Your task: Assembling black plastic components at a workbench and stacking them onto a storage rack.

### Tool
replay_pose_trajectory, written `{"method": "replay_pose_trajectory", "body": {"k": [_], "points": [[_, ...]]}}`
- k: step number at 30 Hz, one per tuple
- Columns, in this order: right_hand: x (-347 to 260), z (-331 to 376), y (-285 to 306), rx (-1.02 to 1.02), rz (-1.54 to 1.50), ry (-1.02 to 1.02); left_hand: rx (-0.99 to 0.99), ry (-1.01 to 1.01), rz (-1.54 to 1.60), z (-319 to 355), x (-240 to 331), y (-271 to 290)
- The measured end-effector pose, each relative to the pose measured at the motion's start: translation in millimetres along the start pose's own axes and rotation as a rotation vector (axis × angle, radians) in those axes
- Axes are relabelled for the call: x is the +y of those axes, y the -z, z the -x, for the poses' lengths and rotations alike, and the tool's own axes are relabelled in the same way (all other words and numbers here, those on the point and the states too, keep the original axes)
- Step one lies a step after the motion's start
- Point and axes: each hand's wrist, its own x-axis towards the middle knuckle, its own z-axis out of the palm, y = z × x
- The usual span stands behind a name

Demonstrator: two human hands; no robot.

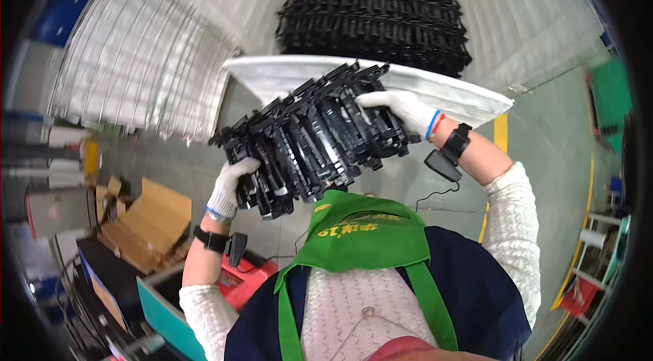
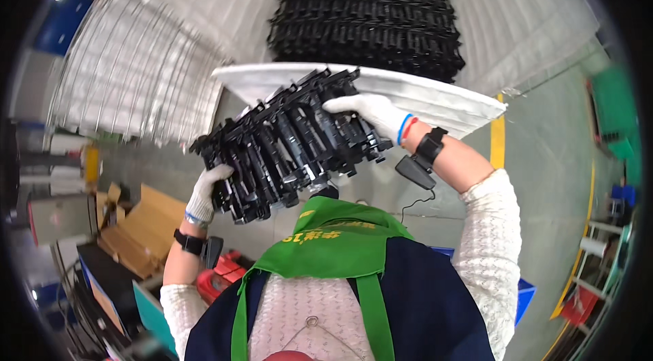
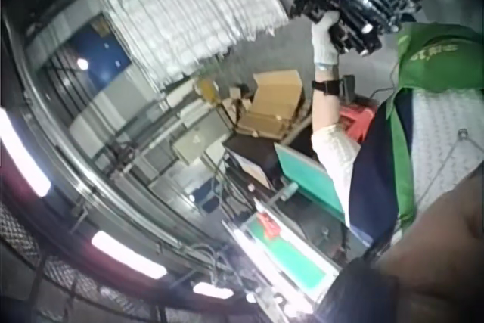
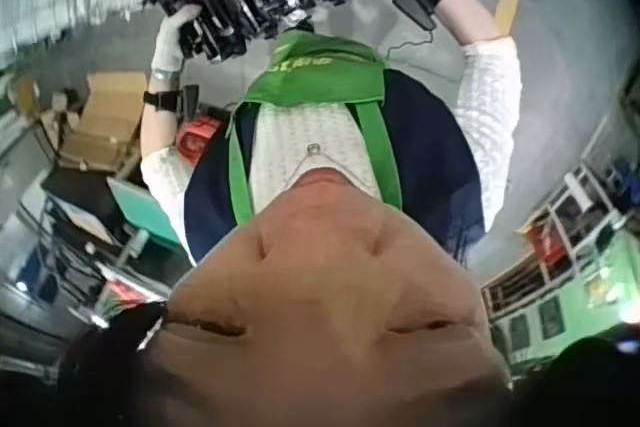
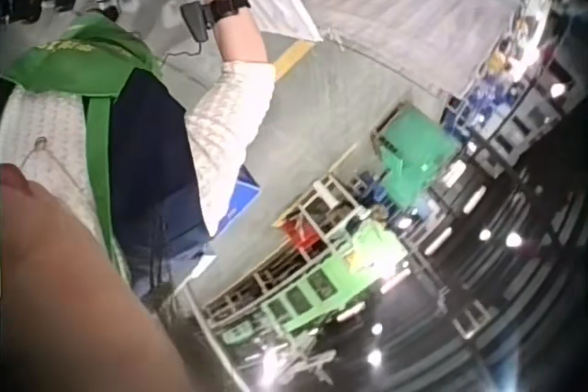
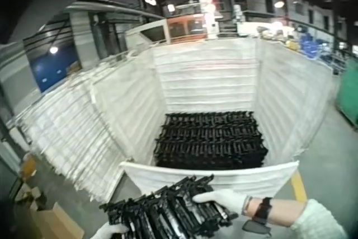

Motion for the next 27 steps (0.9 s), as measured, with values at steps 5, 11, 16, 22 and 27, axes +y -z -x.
{"method": "replay_pose_trajectory", "body": {"k": [5, 11, 16, 22, 27], "points": [[-12, -34, 9, 0.13, 0.035, 0.051, -0.126, 0.052, -0.069, -73, 64, -3], [-41, -75, 19, 0.263, -0.005, 0.118, -0.152, 0.173, -0.193, -172, 129, 19], [-72, -90, 37, 0.292, -0.081, 0.045, -0.196, 0.278, -0.203, -236, 182, -16], [-142, -119, 51, 0.581, 0.084, 0.065, -0.264, 0.245, -0.381, -325, 214, -36], [-176, -161, 95, 0.497, 0.058, 0.12, -0.186, 0.212, -0.38, -361, 239, -77]]}}
